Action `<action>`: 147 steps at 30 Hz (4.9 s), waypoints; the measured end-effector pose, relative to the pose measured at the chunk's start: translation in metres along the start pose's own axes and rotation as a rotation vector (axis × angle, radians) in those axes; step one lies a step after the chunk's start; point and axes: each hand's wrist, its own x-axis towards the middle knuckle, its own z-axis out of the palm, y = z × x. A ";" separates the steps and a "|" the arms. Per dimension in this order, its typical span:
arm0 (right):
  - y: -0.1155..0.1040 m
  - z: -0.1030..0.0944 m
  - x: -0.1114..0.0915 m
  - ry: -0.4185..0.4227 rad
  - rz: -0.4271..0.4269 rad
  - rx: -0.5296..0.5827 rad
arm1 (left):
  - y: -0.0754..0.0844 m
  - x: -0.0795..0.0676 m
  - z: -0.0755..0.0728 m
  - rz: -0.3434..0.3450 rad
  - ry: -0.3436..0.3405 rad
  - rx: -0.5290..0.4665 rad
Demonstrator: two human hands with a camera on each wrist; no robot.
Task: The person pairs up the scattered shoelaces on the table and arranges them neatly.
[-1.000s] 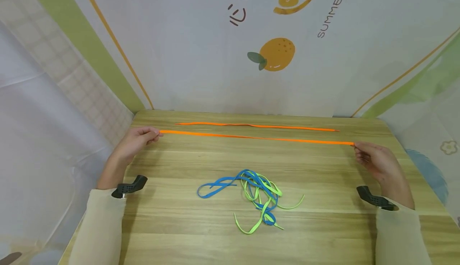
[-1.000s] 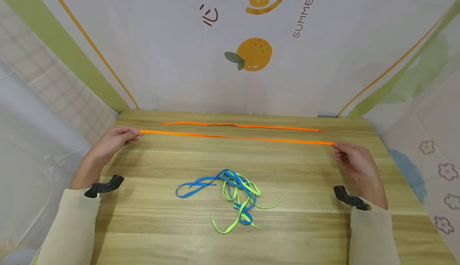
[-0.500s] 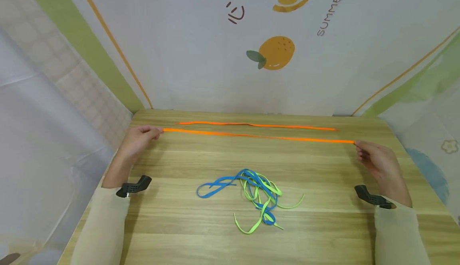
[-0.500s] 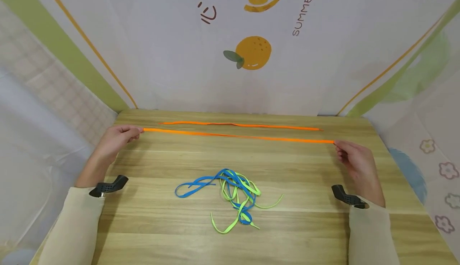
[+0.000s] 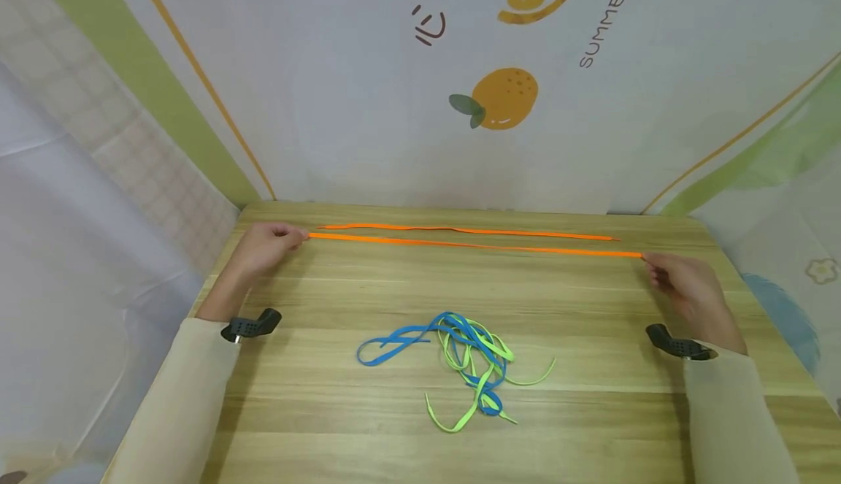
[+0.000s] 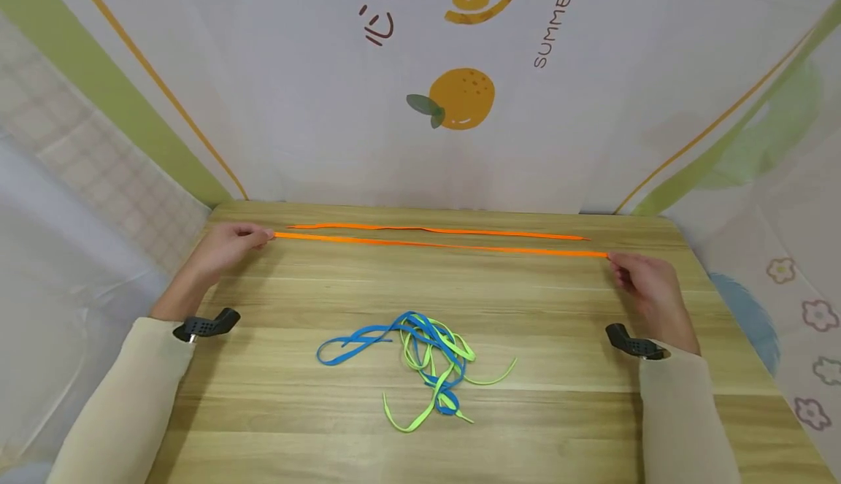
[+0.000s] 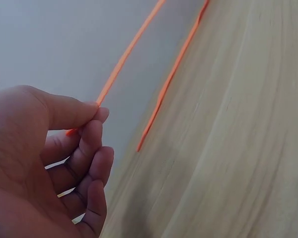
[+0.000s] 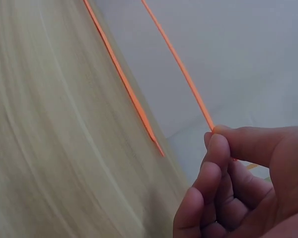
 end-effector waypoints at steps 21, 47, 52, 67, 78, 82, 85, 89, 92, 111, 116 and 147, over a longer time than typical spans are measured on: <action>-0.004 0.018 0.051 0.108 0.026 -0.243 | 0.005 0.040 0.007 0.000 -0.048 0.175; -0.001 0.031 0.058 0.154 0.001 -0.644 | 0.009 0.051 0.019 -0.019 -0.065 0.279; -0.002 0.033 0.059 0.162 -0.008 -0.657 | 0.009 0.052 0.018 -0.023 -0.087 0.296; 0.001 0.032 0.065 0.189 0.007 -0.768 | 0.011 0.057 0.018 -0.049 -0.088 0.369; -0.002 0.026 0.066 0.162 0.019 -0.731 | 0.008 0.054 0.012 -0.066 -0.076 0.334; -0.003 0.022 0.064 0.143 0.019 -0.698 | 0.003 0.049 0.006 -0.073 -0.080 0.320; -0.004 0.020 0.062 0.130 0.027 -0.674 | 0.000 0.044 0.001 -0.080 -0.083 0.319; -0.005 0.019 0.057 0.120 0.034 -0.651 | -0.002 0.036 -0.005 -0.083 -0.082 0.315; -0.004 0.019 0.051 0.118 0.015 -0.649 | -0.001 0.030 -0.007 -0.071 -0.071 0.299; -0.012 0.082 -0.022 -0.078 -0.222 -0.744 | 0.067 -0.037 0.046 0.294 -0.044 0.142; -0.012 0.114 -0.042 -0.149 -0.275 -0.795 | 0.087 -0.054 0.072 0.397 -0.098 0.161; 0.024 0.246 -0.084 -0.564 -0.601 -1.009 | 0.101 -0.087 0.157 0.548 -0.285 0.470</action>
